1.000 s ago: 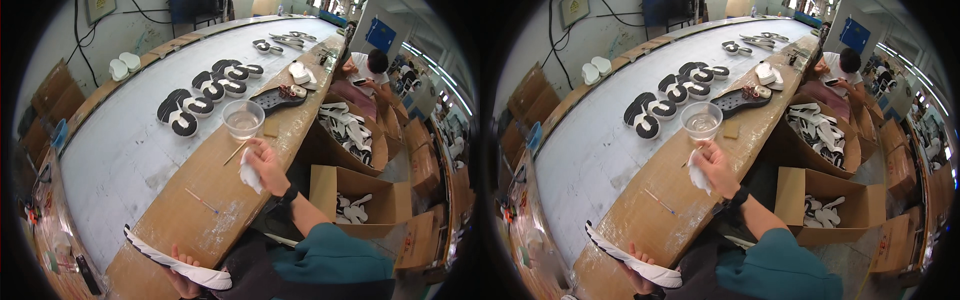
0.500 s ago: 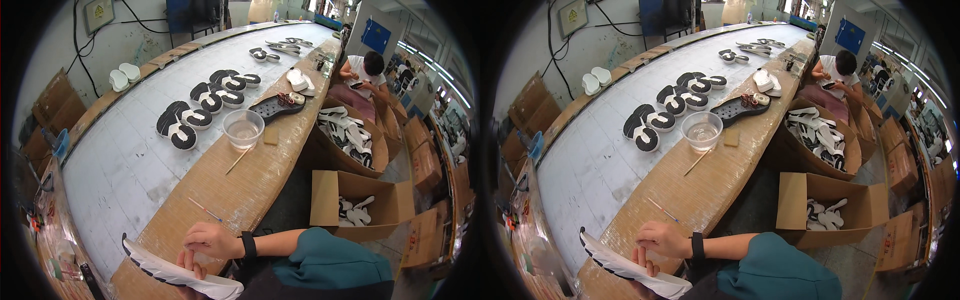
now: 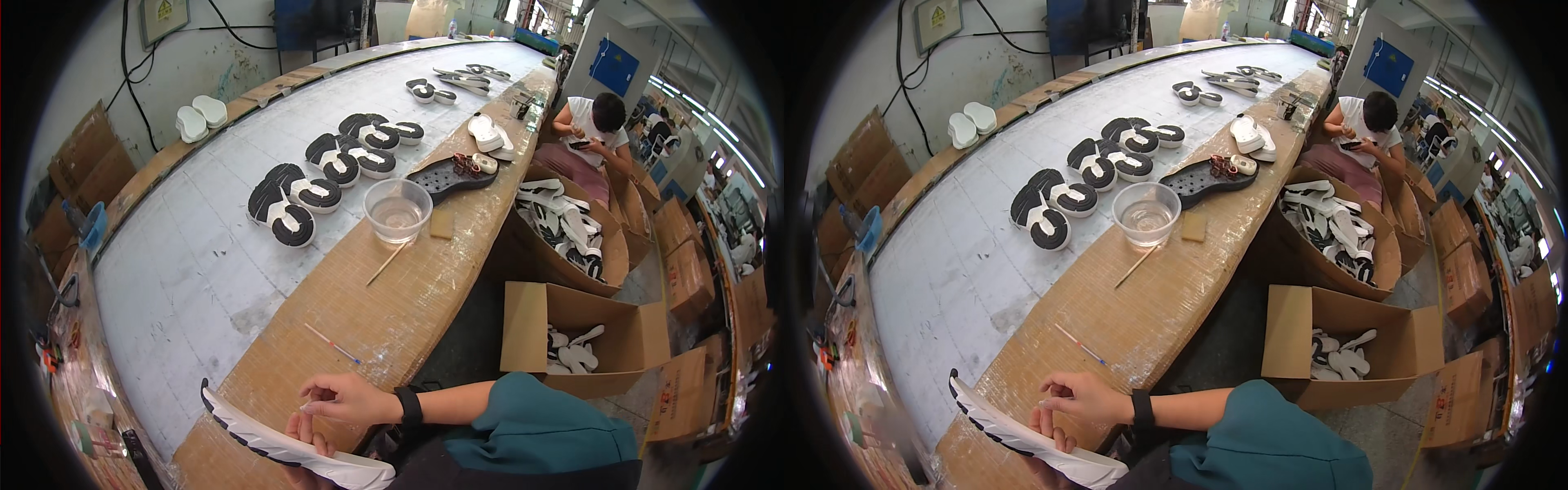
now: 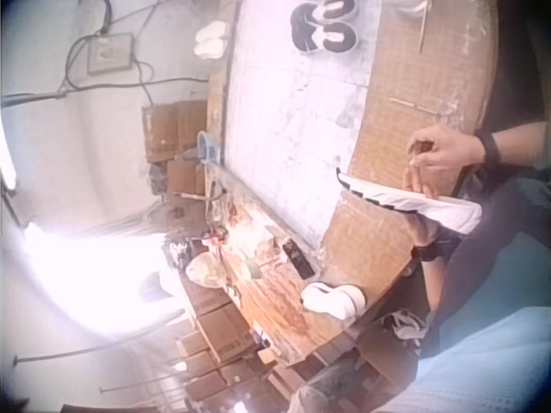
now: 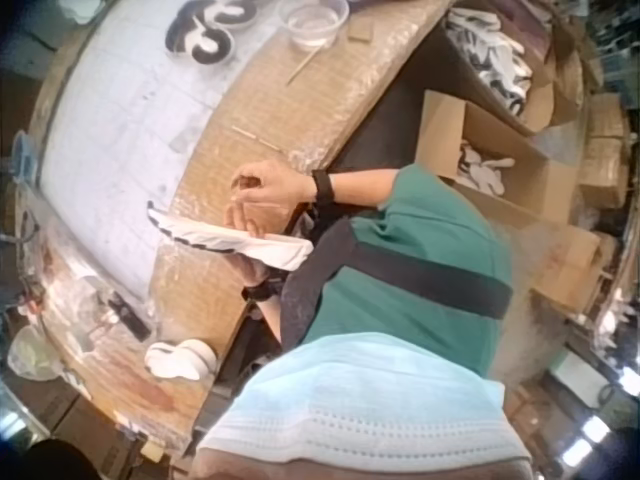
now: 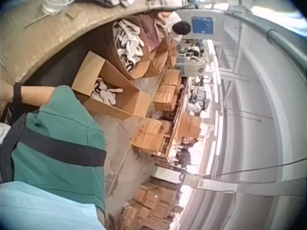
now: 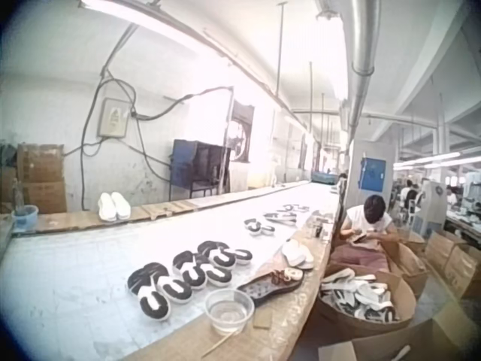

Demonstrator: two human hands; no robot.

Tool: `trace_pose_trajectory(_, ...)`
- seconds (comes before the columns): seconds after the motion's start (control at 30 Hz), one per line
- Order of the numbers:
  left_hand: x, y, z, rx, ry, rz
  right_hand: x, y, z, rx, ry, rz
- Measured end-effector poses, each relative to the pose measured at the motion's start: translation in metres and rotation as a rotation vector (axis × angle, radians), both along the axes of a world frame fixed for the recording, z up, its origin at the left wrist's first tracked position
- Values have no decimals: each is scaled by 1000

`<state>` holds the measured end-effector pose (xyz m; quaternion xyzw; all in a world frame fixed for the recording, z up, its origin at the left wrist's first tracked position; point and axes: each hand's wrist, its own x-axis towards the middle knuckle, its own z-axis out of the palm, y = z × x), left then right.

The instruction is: The person assembles white slipper soles with black insoles at a workbench. They pick up a sole, place an insole on it, press the parts together, and wipe the sole with a cloth. The person repeats this process for multiple units, occasionally adjusting the camera.

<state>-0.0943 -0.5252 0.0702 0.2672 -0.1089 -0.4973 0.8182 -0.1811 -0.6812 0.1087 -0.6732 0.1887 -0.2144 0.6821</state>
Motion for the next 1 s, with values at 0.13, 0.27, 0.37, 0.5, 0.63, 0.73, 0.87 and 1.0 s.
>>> trace_pose_trajectory(0.13,-1,7,17,256,72,-88,1,-9,-19,-182,-92,20)
trace_pose_trajectory(0.27,2,5,9,214,53,-121,-2,-9,-11,116,-182,-52)
trace_pose_trajectory(0.37,-2,4,14,252,44,-68,-25,-50,17,509,-176,-100)
trace_pose_trajectory(0.5,-7,1,12,207,95,53,-60,-148,32,-107,-95,-389)
trace_pose_trajectory(0.63,-10,-8,11,196,108,-17,-104,-266,44,-756,465,-476)
trace_pose_trajectory(0.73,-16,-10,18,283,121,61,-101,-328,35,-1123,751,-230)
trace_pose_trajectory(0.87,-22,-17,32,304,49,45,-93,-364,19,-1124,843,-155)
trace_pose_trajectory(1.0,-24,-11,26,314,10,87,-74,-365,15,-1158,940,-191)
